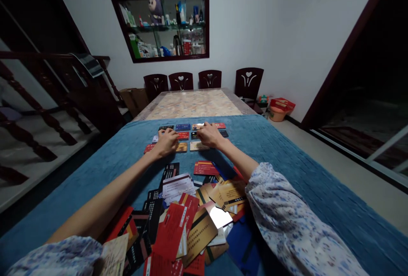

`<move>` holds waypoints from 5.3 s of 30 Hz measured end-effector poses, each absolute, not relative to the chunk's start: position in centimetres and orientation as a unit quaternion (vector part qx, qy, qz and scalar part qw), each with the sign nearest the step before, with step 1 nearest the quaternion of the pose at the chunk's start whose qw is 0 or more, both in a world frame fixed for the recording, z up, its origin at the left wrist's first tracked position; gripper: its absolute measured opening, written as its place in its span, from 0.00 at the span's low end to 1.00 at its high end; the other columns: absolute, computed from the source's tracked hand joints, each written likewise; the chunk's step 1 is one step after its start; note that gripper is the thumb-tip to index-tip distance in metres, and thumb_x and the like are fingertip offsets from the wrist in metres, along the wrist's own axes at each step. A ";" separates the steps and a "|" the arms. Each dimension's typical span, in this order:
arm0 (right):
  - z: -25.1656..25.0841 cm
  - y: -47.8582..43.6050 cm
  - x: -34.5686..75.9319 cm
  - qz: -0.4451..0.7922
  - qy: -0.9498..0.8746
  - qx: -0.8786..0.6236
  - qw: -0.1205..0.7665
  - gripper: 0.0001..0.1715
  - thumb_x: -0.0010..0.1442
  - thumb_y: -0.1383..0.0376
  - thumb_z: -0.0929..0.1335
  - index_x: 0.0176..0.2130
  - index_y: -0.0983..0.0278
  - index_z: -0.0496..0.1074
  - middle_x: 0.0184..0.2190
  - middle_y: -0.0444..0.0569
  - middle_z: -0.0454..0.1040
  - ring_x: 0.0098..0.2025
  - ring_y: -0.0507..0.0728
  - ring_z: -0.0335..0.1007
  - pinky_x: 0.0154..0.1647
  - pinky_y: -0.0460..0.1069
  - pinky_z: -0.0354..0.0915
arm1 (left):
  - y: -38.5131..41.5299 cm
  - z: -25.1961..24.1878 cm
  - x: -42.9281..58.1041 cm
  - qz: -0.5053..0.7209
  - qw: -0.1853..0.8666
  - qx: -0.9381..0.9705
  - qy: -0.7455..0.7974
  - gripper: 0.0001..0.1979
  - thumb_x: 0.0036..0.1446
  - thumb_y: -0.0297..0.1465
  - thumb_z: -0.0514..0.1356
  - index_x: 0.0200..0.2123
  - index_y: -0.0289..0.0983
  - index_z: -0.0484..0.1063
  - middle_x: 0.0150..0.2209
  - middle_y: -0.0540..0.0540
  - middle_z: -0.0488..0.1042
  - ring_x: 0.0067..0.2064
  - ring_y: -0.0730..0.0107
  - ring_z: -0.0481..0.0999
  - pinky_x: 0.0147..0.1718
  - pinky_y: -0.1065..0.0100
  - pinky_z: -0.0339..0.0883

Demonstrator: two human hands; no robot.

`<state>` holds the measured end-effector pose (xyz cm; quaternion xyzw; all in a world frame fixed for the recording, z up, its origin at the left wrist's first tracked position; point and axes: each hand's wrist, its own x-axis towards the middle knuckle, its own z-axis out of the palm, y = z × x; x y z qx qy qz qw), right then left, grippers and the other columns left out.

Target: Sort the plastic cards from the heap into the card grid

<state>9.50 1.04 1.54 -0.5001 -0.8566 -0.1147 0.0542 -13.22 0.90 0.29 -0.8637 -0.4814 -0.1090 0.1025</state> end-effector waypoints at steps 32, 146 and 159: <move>-0.6 -10.2 17.2 -0.094 -0.824 -0.552 0.088 0.12 0.64 0.64 0.64 0.38 0.60 0.78 0.42 0.52 0.78 0.48 0.61 0.62 0.43 0.54 0.52 | -7.1 -1.1 -7.3 -0.113 0.045 -0.916 -0.383 0.14 0.62 0.28 0.54 0.48 0.39 0.74 0.50 0.39 0.76 0.58 0.50 0.62 0.56 0.41 0.48; -2.2 -8.5 16.3 -0.127 -0.840 -0.421 0.316 0.12 0.68 0.63 0.63 0.41 0.60 0.76 0.36 0.50 0.79 0.42 0.59 0.65 0.45 0.54 0.55 | -8.2 -1.7 -5.2 -0.334 -0.046 -0.846 -0.412 0.13 0.57 0.22 0.56 0.44 0.36 0.74 0.43 0.43 0.78 0.52 0.58 0.70 0.51 0.57 0.60; -3.2 -8.9 15.4 -0.115 -0.850 -0.424 0.291 0.12 0.67 0.62 0.64 0.42 0.60 0.78 0.37 0.52 0.80 0.44 0.61 0.65 0.47 0.55 0.56 | -8.2 -2.3 -4.9 -0.300 -0.087 -0.860 -0.404 0.12 0.58 0.21 0.55 0.43 0.37 0.72 0.40 0.44 0.74 0.48 0.60 0.71 0.50 0.59 0.63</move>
